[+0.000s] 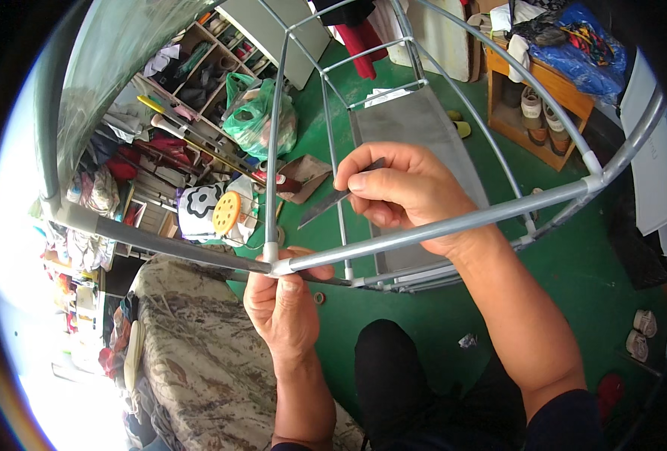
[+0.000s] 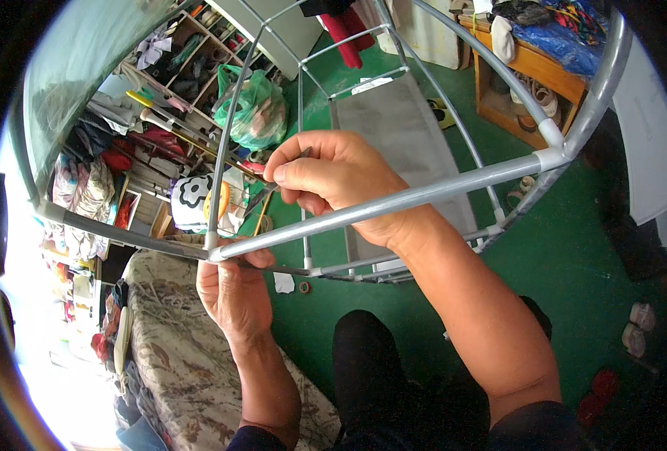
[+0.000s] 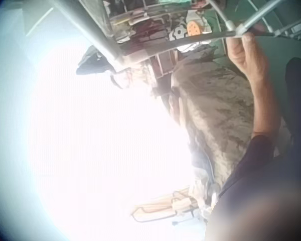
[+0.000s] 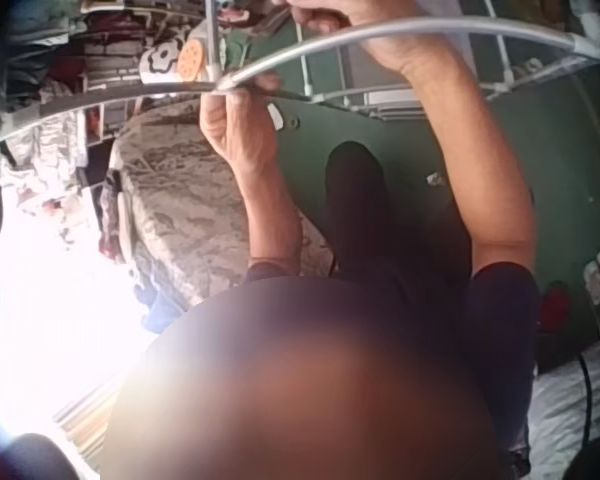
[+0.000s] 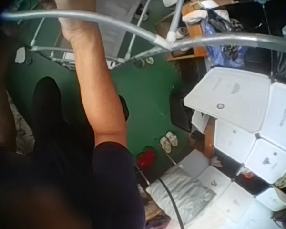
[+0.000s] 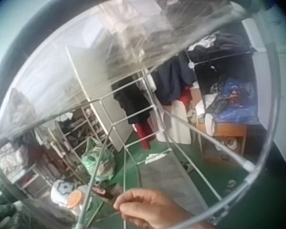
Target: The person assembles a metal shelving unit by connecting metal poles and securing joints with tape. They handle the frame, apply tape to joints, and use a small tool to tighten connections.
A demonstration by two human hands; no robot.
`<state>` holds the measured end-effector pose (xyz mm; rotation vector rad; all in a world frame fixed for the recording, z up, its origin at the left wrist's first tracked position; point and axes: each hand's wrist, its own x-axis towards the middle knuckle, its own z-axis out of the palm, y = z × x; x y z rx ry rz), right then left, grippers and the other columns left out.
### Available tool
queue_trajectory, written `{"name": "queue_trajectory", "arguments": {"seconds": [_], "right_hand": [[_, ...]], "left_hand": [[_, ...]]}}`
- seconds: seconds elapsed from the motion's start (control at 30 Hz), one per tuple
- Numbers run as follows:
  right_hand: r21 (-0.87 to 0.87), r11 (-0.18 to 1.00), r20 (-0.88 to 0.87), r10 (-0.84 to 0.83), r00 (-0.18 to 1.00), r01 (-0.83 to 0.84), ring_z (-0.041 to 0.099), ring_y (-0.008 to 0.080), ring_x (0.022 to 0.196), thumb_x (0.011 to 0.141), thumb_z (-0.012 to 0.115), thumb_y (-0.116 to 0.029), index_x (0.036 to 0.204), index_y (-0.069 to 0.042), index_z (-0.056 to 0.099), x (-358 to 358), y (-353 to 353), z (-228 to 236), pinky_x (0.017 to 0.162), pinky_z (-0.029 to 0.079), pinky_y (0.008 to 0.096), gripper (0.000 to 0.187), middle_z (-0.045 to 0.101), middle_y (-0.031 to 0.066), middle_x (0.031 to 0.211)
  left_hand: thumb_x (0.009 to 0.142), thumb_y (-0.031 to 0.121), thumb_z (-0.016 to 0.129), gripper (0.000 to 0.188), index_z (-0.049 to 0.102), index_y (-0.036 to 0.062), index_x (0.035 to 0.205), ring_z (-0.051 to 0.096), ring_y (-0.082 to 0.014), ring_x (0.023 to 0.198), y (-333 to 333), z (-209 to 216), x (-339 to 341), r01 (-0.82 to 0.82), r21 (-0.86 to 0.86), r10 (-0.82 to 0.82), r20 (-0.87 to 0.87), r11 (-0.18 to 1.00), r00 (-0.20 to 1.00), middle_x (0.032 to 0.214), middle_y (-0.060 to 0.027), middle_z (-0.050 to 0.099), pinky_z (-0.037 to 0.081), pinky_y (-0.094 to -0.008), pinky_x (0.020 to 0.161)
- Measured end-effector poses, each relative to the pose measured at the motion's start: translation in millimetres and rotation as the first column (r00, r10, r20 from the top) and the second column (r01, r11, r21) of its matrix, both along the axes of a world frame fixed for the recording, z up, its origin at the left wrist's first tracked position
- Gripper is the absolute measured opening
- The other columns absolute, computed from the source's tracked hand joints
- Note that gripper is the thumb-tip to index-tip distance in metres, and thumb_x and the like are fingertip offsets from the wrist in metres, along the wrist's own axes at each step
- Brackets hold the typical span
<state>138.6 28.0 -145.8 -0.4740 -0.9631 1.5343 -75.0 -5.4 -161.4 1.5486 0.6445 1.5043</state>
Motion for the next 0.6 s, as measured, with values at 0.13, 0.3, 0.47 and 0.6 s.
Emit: {"name": "queue_trajectory", "arguments": {"seconds": [0.13,0.3,0.47,0.6], "right_hand": [[0.002,1.0,0.017,0.004,1.0,-0.004,0.048,0.0037,0.062,0.093,0.064,-0.013,0.099,-0.002,0.07,-1,0,0,0.054,0.038,0.0191,0.015,0.062,0.0003,0.079],[-0.007,1.0,0.022,-0.001,1.0,0.001,0.048,0.0041,0.062,0.093,0.064,-0.014,0.099,-0.002,0.07,-3,0,0,0.054,0.038,0.0189,0.015,0.061,0.0006,0.078],[-0.005,1.0,0.027,-0.008,1.0,0.008,0.047,0.0041,0.06,0.094,0.065,-0.015,0.099,-0.001,0.069,-5,0,0,0.053,0.038,0.0178,0.015,0.06,0.0012,0.076],[0.002,1.0,0.028,-0.011,1.0,0.011,0.048,0.0042,0.06,0.094,0.065,-0.015,0.099,-0.001,0.069,-5,2,-2,0.053,0.038,0.0179,0.016,0.06,0.0014,0.076]], "left_hand": [[0.103,0.02,0.063,0.022,0.064,-0.0014,0.098,0.062,-0.0122,0.069,-6,3,7,-0.263,0.069,0.271,-0.147,0.962,0.951,0.082,-0.011,0.072,0.048,-0.0256,0.067],[0.106,0.017,0.054,0.023,0.063,-0.0018,0.098,0.065,-0.0148,0.067,-11,11,15,-0.421,0.168,0.453,-0.327,0.892,0.83,0.074,-0.0115,0.071,0.051,-0.028,0.068],[0.098,0.004,0.053,0.016,0.066,-0.0004,0.089,0.058,-0.0065,0.063,-8,9,23,-0.534,0.295,0.61,-0.349,0.792,0.712,0.075,-0.0056,0.072,0.047,-0.0244,0.056],[0.1,0.004,0.055,0.012,0.065,-0.0015,0.095,0.062,-0.0085,0.067,-9,4,23,-0.537,0.281,0.605,-0.324,0.795,0.727,0.078,-0.0068,0.072,0.048,-0.0245,0.059]]}}
